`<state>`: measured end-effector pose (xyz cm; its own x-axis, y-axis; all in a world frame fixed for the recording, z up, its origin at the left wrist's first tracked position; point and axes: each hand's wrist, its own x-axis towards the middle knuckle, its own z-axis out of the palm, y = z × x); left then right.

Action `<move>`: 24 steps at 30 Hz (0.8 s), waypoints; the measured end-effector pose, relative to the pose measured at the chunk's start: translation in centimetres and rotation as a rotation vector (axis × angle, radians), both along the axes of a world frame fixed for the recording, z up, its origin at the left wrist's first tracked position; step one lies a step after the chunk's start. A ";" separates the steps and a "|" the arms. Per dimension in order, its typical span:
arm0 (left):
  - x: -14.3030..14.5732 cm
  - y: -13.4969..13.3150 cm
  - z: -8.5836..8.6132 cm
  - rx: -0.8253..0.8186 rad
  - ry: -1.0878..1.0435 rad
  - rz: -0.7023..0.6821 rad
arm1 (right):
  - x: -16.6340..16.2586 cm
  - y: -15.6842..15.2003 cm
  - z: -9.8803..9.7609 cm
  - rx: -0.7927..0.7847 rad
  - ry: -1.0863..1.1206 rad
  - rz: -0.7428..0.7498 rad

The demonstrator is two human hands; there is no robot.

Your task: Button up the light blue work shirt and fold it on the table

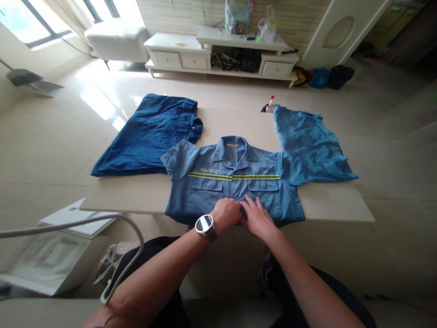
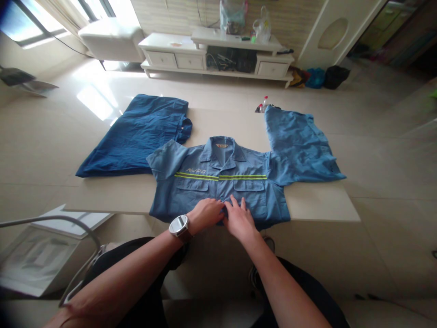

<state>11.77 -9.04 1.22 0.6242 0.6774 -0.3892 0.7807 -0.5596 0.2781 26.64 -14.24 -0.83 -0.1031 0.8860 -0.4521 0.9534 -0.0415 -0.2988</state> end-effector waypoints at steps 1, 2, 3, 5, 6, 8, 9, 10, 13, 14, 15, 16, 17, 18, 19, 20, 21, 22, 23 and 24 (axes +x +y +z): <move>0.0 0.0 0.0 -0.003 -0.003 0.001 | 0.0 0.0 -0.1 -0.001 -0.001 -0.002; 0.0 0.0 0.1 -0.009 -0.003 0.000 | 0.0 0.0 -0.1 -0.002 -0.001 -0.004; 0.1 0.0 0.1 -0.014 -0.003 -0.002 | -0.1 0.0 -0.2 -0.004 -0.001 -0.006; 0.0 0.1 0.2 -0.022 -0.005 -0.002 | -0.1 0.1 -0.2 -0.005 0.002 -0.009; 0.0 0.1 0.2 -0.022 -0.011 0.001 | -0.2 0.1 -0.2 -0.005 0.004 -0.010; -0.2 0.3 0.1 -0.018 -0.030 0.009 | -0.2 0.1 -0.2 -0.001 0.006 -0.011; -0.3 0.5 0.1 -0.016 -0.044 0.020 | -0.2 0.1 -0.3 0.002 0.004 -0.014; -0.5 0.8 0.1 -0.016 -0.058 0.037 | -0.2 0.0 -0.3 0.006 0.002 -0.020; -0.6 2.6 0.2 -0.004 -0.105 0.174 | 0.2 0.1 -0.4 0.057 0.008 -0.058; -0.5 3.6 0.2 0.004 -0.131 0.253 | 0.5 0.3 -0.5 0.091 0.023 -0.073; -0.3 4.7 0.2 0.013 -0.167 0.344 | 0.8 0.7 -0.6 0.133 0.044 -0.095; -0.1 6.2 0.2 0.031 -0.212 0.445 | 1.2 1.3 -0.7 0.178 0.068 -0.124; 0.3 7.8 0.1 0.060 -0.262 0.546 | 1.6 2.1 -0.8 0.227 0.090 -0.159; 0.6 9.6 0.0 0.104 -0.312 0.638 | 2.1 3.2 -1.0 0.283 0.107 -0.198; 1.0 11.5 -0.2 0.161 -0.356 0.717 | 2.5 4.6 -1.2 0.346 0.116 -0.236; 1.4 13.4 -0.5 0.223 -0.391 0.774 | 3.0 6.3 -1.4 0.412 0.121 -0.264; 1.7 15.4 -1.0 0.279 -0.417 0.809 | 3.4 8.2 -1.8 0.477 0.125 -0.282; 2.0 17.3 -1.5 0.317 -0.435 0.822 | 3.7 10.2 -2.2 0.536 0.129 -0.291; 2.2 19.1 -2.2 0.339 -0.448 0.812 | 4.0 12.4 -2.7 0.580 0.135 -0.294; 2.3 20.6 -2.9 0.350 -0.454 0.786 | 4.2 14.6 -3.4 0.608 0.141 -0.295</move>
